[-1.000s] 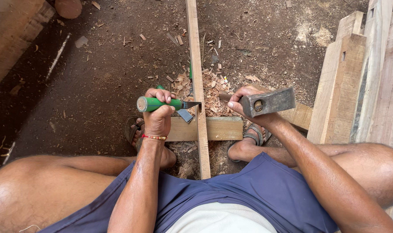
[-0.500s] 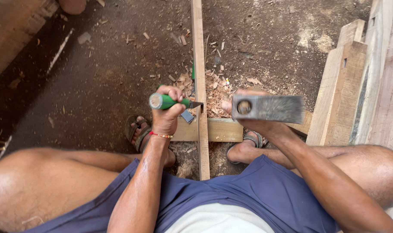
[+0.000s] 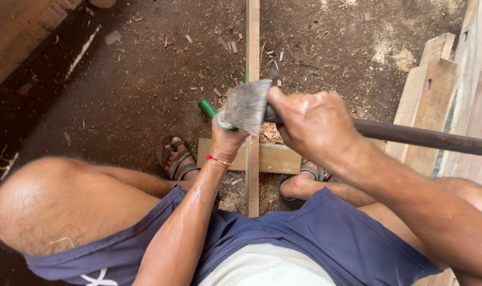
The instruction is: The person carves a slot into a wooden beam using a chisel and a hammer. They strike the back of the chisel repeatedly with the hammer to remove wood shavings while sitting on the ground.
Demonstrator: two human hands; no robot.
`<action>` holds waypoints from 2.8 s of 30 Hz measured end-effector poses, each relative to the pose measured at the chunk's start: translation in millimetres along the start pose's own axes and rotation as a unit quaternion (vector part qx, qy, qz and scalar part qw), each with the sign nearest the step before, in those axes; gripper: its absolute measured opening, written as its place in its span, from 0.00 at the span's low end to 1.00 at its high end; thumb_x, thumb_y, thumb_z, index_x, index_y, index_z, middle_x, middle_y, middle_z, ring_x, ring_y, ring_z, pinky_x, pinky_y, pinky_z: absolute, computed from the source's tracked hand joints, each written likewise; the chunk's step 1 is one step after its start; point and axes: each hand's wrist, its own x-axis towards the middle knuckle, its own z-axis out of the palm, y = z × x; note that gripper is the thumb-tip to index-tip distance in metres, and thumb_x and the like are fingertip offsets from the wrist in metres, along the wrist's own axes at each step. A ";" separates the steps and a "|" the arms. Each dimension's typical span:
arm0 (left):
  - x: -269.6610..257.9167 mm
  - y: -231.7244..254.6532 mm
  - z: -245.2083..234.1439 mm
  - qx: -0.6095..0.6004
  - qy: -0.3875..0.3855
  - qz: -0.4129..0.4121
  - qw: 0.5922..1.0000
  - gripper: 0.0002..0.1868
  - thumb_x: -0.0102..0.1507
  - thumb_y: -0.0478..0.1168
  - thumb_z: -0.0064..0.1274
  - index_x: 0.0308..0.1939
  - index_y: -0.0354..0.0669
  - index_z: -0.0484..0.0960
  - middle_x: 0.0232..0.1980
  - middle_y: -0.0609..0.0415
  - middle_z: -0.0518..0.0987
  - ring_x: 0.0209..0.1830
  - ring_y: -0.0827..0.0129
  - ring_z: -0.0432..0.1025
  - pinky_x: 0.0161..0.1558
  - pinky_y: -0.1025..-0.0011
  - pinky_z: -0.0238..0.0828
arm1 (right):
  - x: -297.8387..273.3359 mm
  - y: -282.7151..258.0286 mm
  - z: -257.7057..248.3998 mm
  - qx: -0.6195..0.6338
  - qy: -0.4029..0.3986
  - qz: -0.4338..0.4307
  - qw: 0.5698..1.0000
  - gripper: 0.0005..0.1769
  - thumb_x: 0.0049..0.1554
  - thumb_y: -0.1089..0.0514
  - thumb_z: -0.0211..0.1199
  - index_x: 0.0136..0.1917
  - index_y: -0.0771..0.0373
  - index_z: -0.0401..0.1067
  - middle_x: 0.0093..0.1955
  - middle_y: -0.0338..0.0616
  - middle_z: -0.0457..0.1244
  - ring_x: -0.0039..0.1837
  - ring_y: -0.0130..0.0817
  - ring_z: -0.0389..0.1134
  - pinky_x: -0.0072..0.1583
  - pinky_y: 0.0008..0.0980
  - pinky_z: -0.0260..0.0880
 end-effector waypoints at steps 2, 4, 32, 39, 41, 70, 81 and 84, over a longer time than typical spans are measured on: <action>-0.7 -4.0 3.3 -0.003 -0.021 0.004 1.000 0.34 0.52 0.31 0.70 0.61 0.38 0.74 0.56 0.54 0.81 0.54 0.71 0.76 0.58 0.70 0.78 | -15.2 8.2 -6.6 0.035 0.051 -0.008 0.998 0.06 0.54 0.58 0.64 0.40 0.59 0.68 0.31 0.48 0.66 0.34 0.46 0.71 0.40 0.46 0.75; -4.7 -6.7 4.6 0.053 0.001 -0.025 0.998 0.35 0.52 0.32 0.71 0.61 0.40 0.73 0.57 0.55 0.80 0.55 0.71 0.77 0.57 0.70 0.76 | -15.2 8.5 1.7 0.030 0.036 -0.006 0.999 0.05 0.54 0.59 0.64 0.43 0.59 0.70 0.32 0.48 0.66 0.35 0.46 0.71 0.39 0.46 0.74; 1.3 -13.1 25.8 0.106 -0.118 -0.050 0.986 0.17 0.61 0.37 0.67 0.52 0.42 0.84 0.48 0.57 0.85 0.50 0.72 0.78 0.53 0.72 0.79 | -48.8 33.1 72.2 0.014 0.060 0.055 0.997 0.03 0.44 0.63 0.68 0.32 0.58 0.75 0.30 0.48 0.66 0.34 0.43 0.70 0.39 0.42 0.72; 3.5 -12.6 25.8 0.141 -0.138 -0.054 0.979 0.17 0.57 0.38 0.69 0.47 0.45 0.82 0.45 0.61 0.83 0.45 0.75 0.77 0.50 0.74 0.78 | -70.2 33.6 29.9 0.197 0.127 0.025 0.972 0.19 0.44 0.50 0.71 0.44 0.62 0.73 0.32 0.46 0.64 0.33 0.40 0.68 0.38 0.38 0.72; 0.6 -15.4 22.2 0.135 -0.152 -0.036 0.978 0.14 0.57 0.38 0.70 0.43 0.43 0.82 0.42 0.61 0.81 0.42 0.74 0.76 0.48 0.72 0.78 | -87.2 32.7 7.6 0.235 0.178 -0.052 0.954 0.34 0.42 0.36 0.75 0.48 0.63 0.69 0.32 0.46 0.62 0.34 0.38 0.67 0.39 0.37 0.72; -9.5 26.7 40.7 0.202 -0.185 0.018 0.962 0.09 0.55 0.36 0.66 0.32 0.45 0.78 0.36 0.57 0.81 0.37 0.71 0.78 0.42 0.67 0.80 | -88.8 87.7 102.4 0.431 0.273 0.160 0.845 0.11 0.65 0.58 0.67 0.44 0.58 0.67 0.39 0.37 0.64 0.41 0.27 0.69 0.40 0.28 0.75; 76.5 82.1 114.9 0.272 -0.418 -0.131 0.856 0.23 0.59 0.41 0.63 0.56 0.51 0.73 0.52 0.57 0.78 0.52 0.67 0.77 0.53 0.65 0.74 | -152.3 137.9 43.7 0.582 0.450 0.124 0.666 0.16 0.77 0.51 0.60 0.50 0.59 0.64 0.32 0.36 0.54 0.31 0.27 0.59 0.38 0.31 0.65; 80.0 58.5 121.2 0.317 -0.491 -0.020 0.811 0.28 0.60 0.41 0.65 0.61 0.45 0.71 0.51 0.51 0.82 0.53 0.62 0.78 0.56 0.61 0.75 | -178.9 160.1 54.9 0.588 0.442 0.131 0.665 0.27 0.78 0.46 0.53 0.39 0.57 0.55 0.29 0.36 0.50 0.32 0.28 0.56 0.41 0.30 0.62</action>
